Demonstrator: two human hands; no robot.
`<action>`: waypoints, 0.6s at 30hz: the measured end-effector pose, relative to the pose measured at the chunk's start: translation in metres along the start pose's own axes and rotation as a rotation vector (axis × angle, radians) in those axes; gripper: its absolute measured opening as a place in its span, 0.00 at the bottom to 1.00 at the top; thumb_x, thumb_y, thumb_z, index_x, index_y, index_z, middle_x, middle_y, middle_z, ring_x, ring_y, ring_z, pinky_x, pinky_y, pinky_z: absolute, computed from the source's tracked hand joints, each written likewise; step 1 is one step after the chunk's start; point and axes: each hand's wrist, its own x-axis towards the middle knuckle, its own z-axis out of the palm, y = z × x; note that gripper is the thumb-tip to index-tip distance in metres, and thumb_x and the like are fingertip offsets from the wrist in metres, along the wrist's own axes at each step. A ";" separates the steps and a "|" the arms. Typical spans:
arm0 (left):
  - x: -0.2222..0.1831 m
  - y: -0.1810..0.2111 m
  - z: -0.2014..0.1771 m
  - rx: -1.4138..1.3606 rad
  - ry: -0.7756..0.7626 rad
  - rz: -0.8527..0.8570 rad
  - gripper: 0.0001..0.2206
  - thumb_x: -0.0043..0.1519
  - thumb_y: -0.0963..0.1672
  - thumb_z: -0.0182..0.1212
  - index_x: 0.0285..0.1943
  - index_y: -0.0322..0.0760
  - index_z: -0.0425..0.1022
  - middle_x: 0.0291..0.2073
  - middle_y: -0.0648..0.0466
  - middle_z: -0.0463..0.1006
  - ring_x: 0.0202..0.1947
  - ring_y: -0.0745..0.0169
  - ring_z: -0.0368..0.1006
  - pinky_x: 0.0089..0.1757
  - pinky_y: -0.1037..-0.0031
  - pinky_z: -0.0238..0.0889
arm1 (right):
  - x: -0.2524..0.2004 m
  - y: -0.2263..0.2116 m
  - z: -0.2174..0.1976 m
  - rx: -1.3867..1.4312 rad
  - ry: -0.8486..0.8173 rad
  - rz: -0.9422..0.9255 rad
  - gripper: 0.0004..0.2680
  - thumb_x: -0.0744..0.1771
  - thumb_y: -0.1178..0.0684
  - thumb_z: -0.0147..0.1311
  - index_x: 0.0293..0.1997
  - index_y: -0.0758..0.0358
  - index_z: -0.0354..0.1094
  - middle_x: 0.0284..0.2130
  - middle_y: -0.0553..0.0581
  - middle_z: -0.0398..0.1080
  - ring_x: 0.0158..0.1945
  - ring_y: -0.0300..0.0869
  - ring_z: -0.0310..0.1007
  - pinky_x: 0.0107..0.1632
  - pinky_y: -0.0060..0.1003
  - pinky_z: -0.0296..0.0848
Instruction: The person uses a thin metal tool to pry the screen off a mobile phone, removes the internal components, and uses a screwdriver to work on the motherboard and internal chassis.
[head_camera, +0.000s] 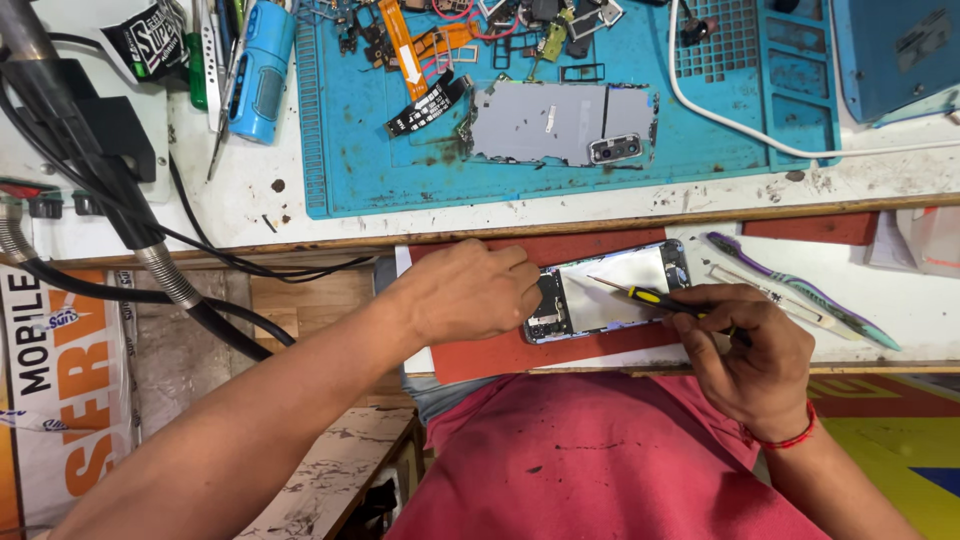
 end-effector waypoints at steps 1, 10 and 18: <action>0.000 0.000 0.000 -0.009 -0.012 0.006 0.05 0.56 0.42 0.58 0.27 0.38 0.75 0.29 0.54 0.77 0.38 0.57 0.75 0.28 0.66 0.70 | -0.001 0.000 0.000 -0.007 -0.006 0.001 0.11 0.65 0.67 0.61 0.41 0.65 0.58 0.42 0.67 0.76 0.43 0.43 0.80 0.41 0.31 0.75; 0.003 0.014 0.012 0.055 -0.061 -0.126 0.07 0.58 0.44 0.56 0.33 0.35 0.76 0.32 0.50 0.78 0.40 0.52 0.77 0.32 0.66 0.73 | -0.003 -0.001 -0.001 -0.022 0.000 -0.032 0.10 0.65 0.67 0.61 0.41 0.66 0.59 0.41 0.66 0.77 0.43 0.43 0.80 0.42 0.32 0.75; -0.008 0.013 0.007 -0.083 0.009 -0.273 0.07 0.60 0.44 0.57 0.35 0.33 0.73 0.33 0.48 0.77 0.39 0.49 0.76 0.32 0.62 0.71 | -0.001 -0.001 0.000 0.011 -0.006 -0.053 0.10 0.65 0.66 0.61 0.41 0.65 0.58 0.42 0.66 0.77 0.42 0.44 0.80 0.42 0.34 0.76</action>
